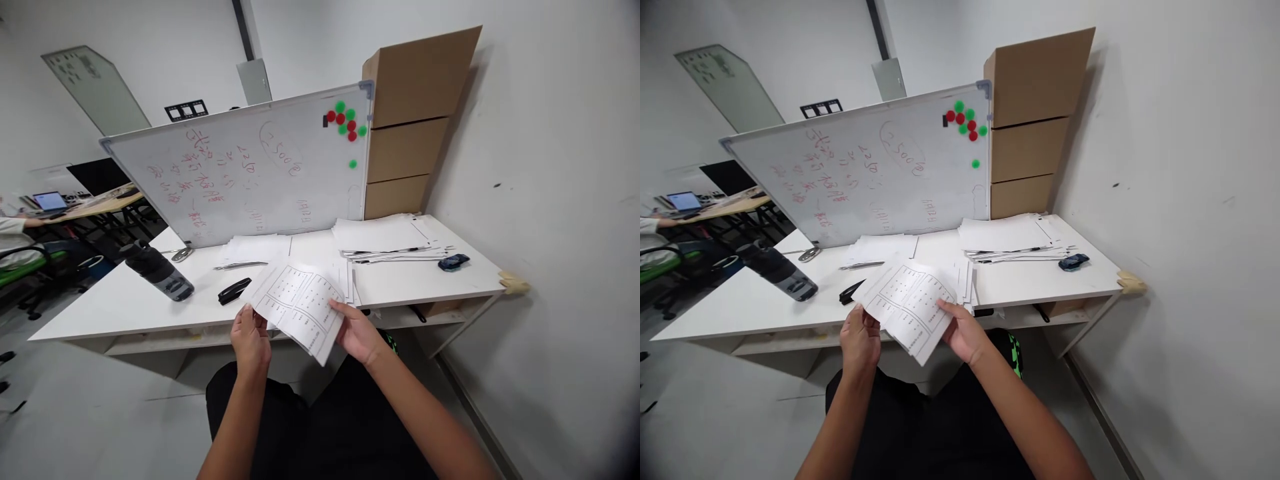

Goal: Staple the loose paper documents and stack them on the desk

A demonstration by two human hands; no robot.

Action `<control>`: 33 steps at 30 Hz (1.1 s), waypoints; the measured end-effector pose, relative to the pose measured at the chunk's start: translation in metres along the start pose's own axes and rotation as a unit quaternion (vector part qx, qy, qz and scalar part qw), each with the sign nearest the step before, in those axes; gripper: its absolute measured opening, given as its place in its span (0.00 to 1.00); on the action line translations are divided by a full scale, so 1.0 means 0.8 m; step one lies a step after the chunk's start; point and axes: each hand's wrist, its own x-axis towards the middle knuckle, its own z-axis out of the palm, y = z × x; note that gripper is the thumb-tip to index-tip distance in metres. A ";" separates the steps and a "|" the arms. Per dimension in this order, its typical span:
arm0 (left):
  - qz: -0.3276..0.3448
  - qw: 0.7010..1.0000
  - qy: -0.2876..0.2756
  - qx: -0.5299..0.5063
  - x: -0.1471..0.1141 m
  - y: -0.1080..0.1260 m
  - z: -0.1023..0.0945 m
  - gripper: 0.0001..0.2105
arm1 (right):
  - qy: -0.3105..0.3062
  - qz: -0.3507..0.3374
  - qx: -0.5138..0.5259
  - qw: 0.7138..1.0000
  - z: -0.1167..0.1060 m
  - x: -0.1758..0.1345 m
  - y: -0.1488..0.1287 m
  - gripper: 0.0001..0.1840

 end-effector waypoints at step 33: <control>-0.124 0.973 -0.179 0.081 -0.021 0.055 -0.051 0.19 | 0.090 -0.173 -0.418 0.887 -0.036 -0.013 -0.039 0.36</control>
